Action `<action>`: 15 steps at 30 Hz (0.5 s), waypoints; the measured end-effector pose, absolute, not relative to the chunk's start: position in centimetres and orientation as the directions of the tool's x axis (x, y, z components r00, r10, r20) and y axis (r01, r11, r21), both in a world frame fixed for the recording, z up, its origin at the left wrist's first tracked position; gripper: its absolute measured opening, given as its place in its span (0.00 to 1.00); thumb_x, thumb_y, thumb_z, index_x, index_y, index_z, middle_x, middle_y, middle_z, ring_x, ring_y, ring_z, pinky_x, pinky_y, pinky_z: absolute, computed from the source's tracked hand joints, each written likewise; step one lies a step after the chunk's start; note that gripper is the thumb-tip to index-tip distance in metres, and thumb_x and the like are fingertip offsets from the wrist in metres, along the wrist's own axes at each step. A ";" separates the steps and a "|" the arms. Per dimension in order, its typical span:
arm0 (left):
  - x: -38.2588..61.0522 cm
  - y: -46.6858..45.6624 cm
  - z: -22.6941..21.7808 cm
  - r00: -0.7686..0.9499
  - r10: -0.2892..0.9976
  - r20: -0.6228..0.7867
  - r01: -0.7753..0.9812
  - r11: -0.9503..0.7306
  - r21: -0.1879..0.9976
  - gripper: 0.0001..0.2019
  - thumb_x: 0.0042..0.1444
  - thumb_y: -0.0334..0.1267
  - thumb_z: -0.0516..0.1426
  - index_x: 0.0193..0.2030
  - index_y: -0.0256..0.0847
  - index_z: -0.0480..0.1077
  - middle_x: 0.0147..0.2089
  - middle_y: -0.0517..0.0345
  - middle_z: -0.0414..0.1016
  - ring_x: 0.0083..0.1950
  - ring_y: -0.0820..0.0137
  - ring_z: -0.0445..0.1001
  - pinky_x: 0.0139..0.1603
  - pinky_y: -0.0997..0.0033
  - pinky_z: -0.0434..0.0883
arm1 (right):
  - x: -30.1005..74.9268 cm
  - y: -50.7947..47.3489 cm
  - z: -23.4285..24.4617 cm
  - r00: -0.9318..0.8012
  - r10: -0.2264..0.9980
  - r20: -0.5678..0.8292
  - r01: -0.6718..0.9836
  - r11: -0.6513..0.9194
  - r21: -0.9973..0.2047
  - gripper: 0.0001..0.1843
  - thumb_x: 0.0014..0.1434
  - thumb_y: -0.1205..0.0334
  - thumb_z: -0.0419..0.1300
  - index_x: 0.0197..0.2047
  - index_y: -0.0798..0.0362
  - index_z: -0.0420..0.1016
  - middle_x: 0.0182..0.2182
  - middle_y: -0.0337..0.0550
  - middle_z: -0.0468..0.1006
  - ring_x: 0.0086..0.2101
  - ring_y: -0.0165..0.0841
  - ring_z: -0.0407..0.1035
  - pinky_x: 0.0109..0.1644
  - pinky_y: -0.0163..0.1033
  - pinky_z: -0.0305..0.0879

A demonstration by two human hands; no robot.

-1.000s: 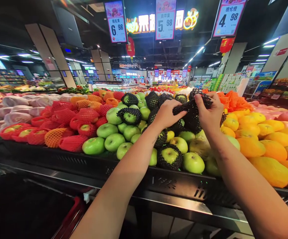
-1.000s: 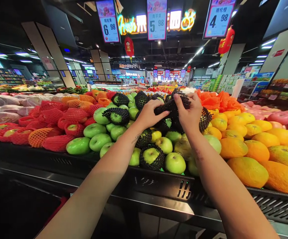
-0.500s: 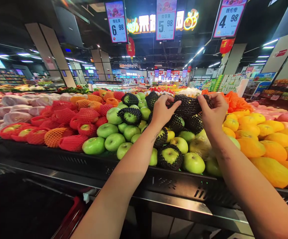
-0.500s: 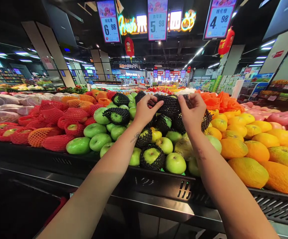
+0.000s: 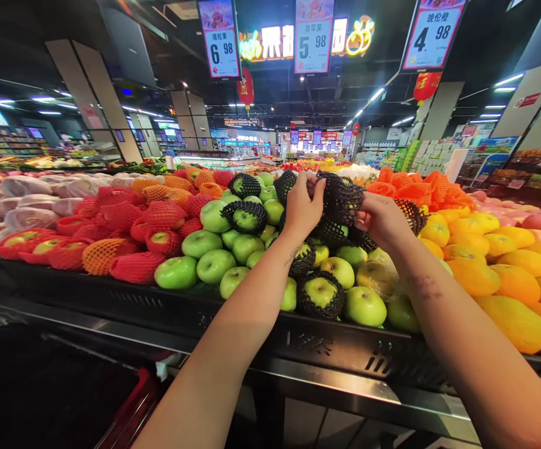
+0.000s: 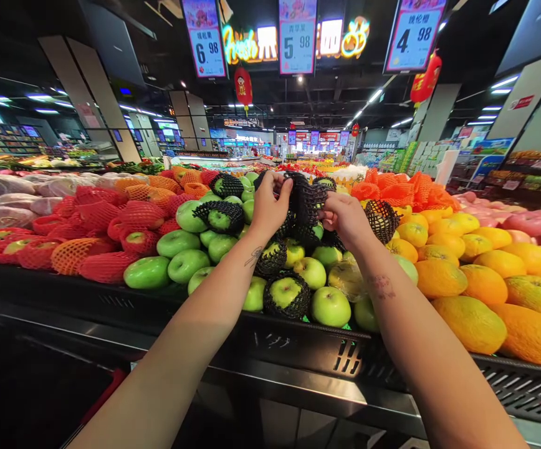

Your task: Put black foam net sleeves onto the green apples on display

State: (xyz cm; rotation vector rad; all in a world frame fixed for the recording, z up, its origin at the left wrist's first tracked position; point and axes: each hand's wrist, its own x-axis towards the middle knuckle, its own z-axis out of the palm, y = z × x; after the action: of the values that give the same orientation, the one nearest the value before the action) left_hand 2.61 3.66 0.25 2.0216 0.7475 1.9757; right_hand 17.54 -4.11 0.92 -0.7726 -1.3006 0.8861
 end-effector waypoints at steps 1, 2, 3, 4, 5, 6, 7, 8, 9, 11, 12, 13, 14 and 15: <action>2.7 3.6 0.2 -0.014 0.474 0.880 0.199 -0.862 0.467 0.09 0.67 0.37 0.53 0.35 0.44 0.58 0.33 0.61 0.69 0.36 0.72 0.68 0.42 0.71 0.67 | 17.5 -3.9 0.8 0.078 0.876 0.476 -0.056 0.481 -0.875 0.12 0.37 0.61 0.68 0.25 0.53 0.70 0.20 0.33 0.67 0.20 0.23 0.55 0.20 0.29 0.43; 2.7 3.5 0.2 0.008 0.443 0.897 0.200 -0.879 0.432 0.09 0.67 0.38 0.52 0.35 0.45 0.57 0.34 0.60 0.68 0.37 0.71 0.68 0.44 0.70 0.67 | 17.5 -3.7 0.6 0.115 0.869 0.482 -0.026 0.488 -0.873 0.14 0.36 0.61 0.70 0.26 0.53 0.70 0.21 0.33 0.67 0.20 0.23 0.55 0.20 0.29 0.43; 2.7 3.4 0.2 0.035 0.408 0.912 0.201 -0.897 0.394 0.10 0.68 0.40 0.51 0.35 0.45 0.57 0.35 0.59 0.68 0.39 0.70 0.68 0.46 0.69 0.66 | 17.7 -3.4 0.4 0.155 0.864 0.480 -0.020 0.488 -0.873 0.15 0.36 0.60 0.71 0.26 0.53 0.70 0.21 0.32 0.66 0.20 0.22 0.55 0.20 0.29 0.43; 2.7 3.4 0.2 0.063 0.376 0.925 0.201 -0.912 0.357 0.10 0.69 0.41 0.51 0.35 0.45 0.57 0.35 0.59 0.68 0.41 0.69 0.68 0.47 0.68 0.66 | 17.8 -3.1 0.3 0.192 0.865 0.463 -0.030 0.477 -0.878 0.16 0.36 0.58 0.72 0.25 0.53 0.69 0.20 0.31 0.65 0.19 0.22 0.54 0.20 0.28 0.44; 2.7 3.3 0.2 0.087 0.350 0.933 0.198 -0.924 0.328 0.11 0.69 0.42 0.50 0.35 0.45 0.57 0.36 0.58 0.68 0.42 0.69 0.68 0.49 0.67 0.66 | 18.1 -2.8 0.1 0.228 0.868 0.440 -0.043 0.461 -0.886 0.18 0.37 0.55 0.72 0.23 0.52 0.67 0.18 0.30 0.62 0.19 0.22 0.53 0.20 0.29 0.46; 2.6 3.2 0.2 0.105 0.332 0.937 0.193 -0.932 0.308 0.11 0.69 0.44 0.50 0.35 0.45 0.57 0.37 0.57 0.69 0.43 0.68 0.68 0.50 0.67 0.65 | 18.3 -2.5 0.0 0.257 0.867 0.427 -0.047 0.453 -0.890 0.20 0.38 0.53 0.71 0.20 0.52 0.64 0.17 0.30 0.60 0.18 0.22 0.52 0.20 0.29 0.49; 2.6 3.2 0.2 0.118 0.323 0.939 0.184 -0.936 0.299 0.12 0.70 0.45 0.49 0.35 0.45 0.58 0.37 0.56 0.69 0.44 0.68 0.68 0.50 0.66 0.65 | 18.5 -2.3 -0.1 0.284 0.856 0.432 -0.039 0.461 -0.886 0.22 0.39 0.51 0.71 0.17 0.51 0.61 0.15 0.30 0.58 0.18 0.23 0.52 0.20 0.30 0.51; 2.6 3.2 0.2 0.125 0.324 0.938 0.172 -0.938 0.301 0.13 0.70 0.47 0.48 0.35 0.45 0.58 0.37 0.56 0.69 0.43 0.68 0.68 0.50 0.66 0.65 | 18.6 -2.1 -0.1 0.304 0.838 0.454 -0.024 0.483 -0.875 0.24 0.39 0.50 0.71 0.16 0.50 0.59 0.14 0.30 0.57 0.18 0.24 0.52 0.21 0.31 0.54; 2.6 3.3 0.1 0.127 0.335 0.934 0.159 -0.936 0.315 0.14 0.70 0.48 0.48 0.35 0.45 0.57 0.36 0.57 0.68 0.42 0.68 0.68 0.49 0.66 0.65 | 18.7 -2.1 -0.2 0.318 0.815 0.485 -0.008 0.513 -0.858 0.24 0.39 0.51 0.71 0.15 0.50 0.59 0.14 0.30 0.57 0.19 0.25 0.54 0.22 0.33 0.57; 2.7 3.5 0.0 0.129 0.377 0.917 0.128 -0.923 0.362 0.16 0.70 0.52 0.46 0.35 0.45 0.57 0.34 0.59 0.66 0.38 0.69 0.68 0.45 0.67 0.65 | 18.5 -2.4 -0.1 0.308 0.750 0.585 0.034 0.606 -0.795 0.21 0.37 0.53 0.73 0.16 0.50 0.64 0.15 0.31 0.62 0.21 0.28 0.60 0.28 0.35 0.65; 2.8 3.5 -0.1 0.135 0.401 0.906 0.111 -0.915 0.389 0.16 0.70 0.53 0.46 0.35 0.45 0.57 0.33 0.60 0.65 0.36 0.70 0.68 0.43 0.67 0.65 | 18.3 -2.7 0.0 0.282 0.713 0.642 0.061 0.654 -0.754 0.19 0.37 0.54 0.74 0.18 0.51 0.68 0.17 0.32 0.66 0.23 0.29 0.64 0.32 0.37 0.68; 2.8 3.6 -0.2 0.150 0.425 0.893 0.097 -0.905 0.414 0.17 0.70 0.53 0.46 0.35 0.45 0.57 0.31 0.61 0.64 0.34 0.70 0.68 0.41 0.67 0.65 | 18.1 -3.0 0.1 0.246 0.676 0.695 0.090 0.698 -0.710 0.16 0.38 0.55 0.74 0.20 0.51 0.71 0.19 0.33 0.70 0.26 0.31 0.67 0.37 0.39 0.70; 2.9 3.7 -0.3 0.172 0.444 0.879 0.088 -0.896 0.436 0.16 0.70 0.53 0.46 0.35 0.45 0.57 0.31 0.62 0.64 0.32 0.71 0.68 0.40 0.68 0.65 | 17.9 -3.3 0.1 0.201 0.639 0.742 0.124 0.735 -0.667 0.15 0.39 0.55 0.74 0.22 0.51 0.74 0.21 0.34 0.73 0.28 0.32 0.69 0.40 0.40 0.71; 3.0 3.7 -0.4 0.197 0.457 0.867 0.083 -0.889 0.450 0.15 0.70 0.52 0.47 0.36 0.45 0.58 0.31 0.62 0.64 0.32 0.71 0.68 0.40 0.67 0.65 | 17.7 -3.5 0.2 0.153 0.615 0.773 0.155 0.758 -0.634 0.14 0.41 0.55 0.74 0.23 0.51 0.75 0.23 0.35 0.74 0.30 0.34 0.70 0.41 0.41 0.71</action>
State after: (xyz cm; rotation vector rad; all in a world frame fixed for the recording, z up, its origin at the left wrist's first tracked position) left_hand 2.99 3.70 -0.37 2.1735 0.5107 1.7432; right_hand 17.72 -3.55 0.21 -0.6835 -1.4043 0.3693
